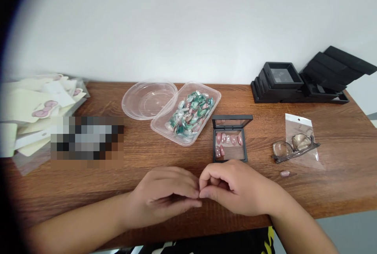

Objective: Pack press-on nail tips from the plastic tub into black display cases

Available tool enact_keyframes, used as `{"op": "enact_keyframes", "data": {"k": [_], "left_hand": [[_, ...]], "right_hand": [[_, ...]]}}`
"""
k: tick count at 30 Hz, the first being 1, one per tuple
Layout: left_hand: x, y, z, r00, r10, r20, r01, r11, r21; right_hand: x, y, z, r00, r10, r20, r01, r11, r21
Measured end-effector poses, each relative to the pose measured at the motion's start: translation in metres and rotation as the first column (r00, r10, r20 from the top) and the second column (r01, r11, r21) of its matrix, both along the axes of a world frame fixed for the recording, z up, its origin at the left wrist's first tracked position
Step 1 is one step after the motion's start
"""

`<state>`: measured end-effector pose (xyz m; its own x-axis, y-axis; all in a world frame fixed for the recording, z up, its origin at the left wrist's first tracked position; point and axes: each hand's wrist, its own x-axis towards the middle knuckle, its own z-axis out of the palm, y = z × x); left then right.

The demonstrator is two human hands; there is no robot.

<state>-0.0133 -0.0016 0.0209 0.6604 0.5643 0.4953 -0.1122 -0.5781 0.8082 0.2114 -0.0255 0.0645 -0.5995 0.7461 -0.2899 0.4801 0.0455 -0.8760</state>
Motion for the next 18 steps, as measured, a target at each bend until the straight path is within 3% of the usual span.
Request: {"op": "enact_keyframes", "data": {"k": [4, 9, 13, 16, 18], "left_hand": [[0.000, -0.006, -0.001, 1.000, 0.023, 0.005, -0.020, 0.963, -0.269], [0.004, -0.011, -0.005, 0.989, -0.033, 0.144, 0.123, 0.725, -0.678], [0.005, -0.010, -0.008, 0.986, -0.054, 0.159, 0.160, 0.597, -0.786], [0.006, -0.009, -0.008, 0.987, -0.083, 0.137, 0.160, 0.576, -0.802], [0.006, -0.009, -0.009, 0.990, -0.077, 0.116, 0.139, 0.596, -0.791]], "right_hand": [[-0.006, -0.001, -0.003, 0.994, -0.056, -0.098, 0.055, 0.998, -0.014], [-0.011, -0.002, -0.005, 0.987, -0.107, -0.119, 0.102, 0.993, -0.052], [-0.012, -0.001, -0.005, 0.986, -0.125, -0.107, 0.117, 0.990, -0.073], [-0.012, -0.002, -0.005, 0.988, -0.113, -0.104, 0.106, 0.992, -0.074], [-0.012, -0.002, -0.006, 0.989, -0.119, -0.093, 0.113, 0.992, -0.062]]}}
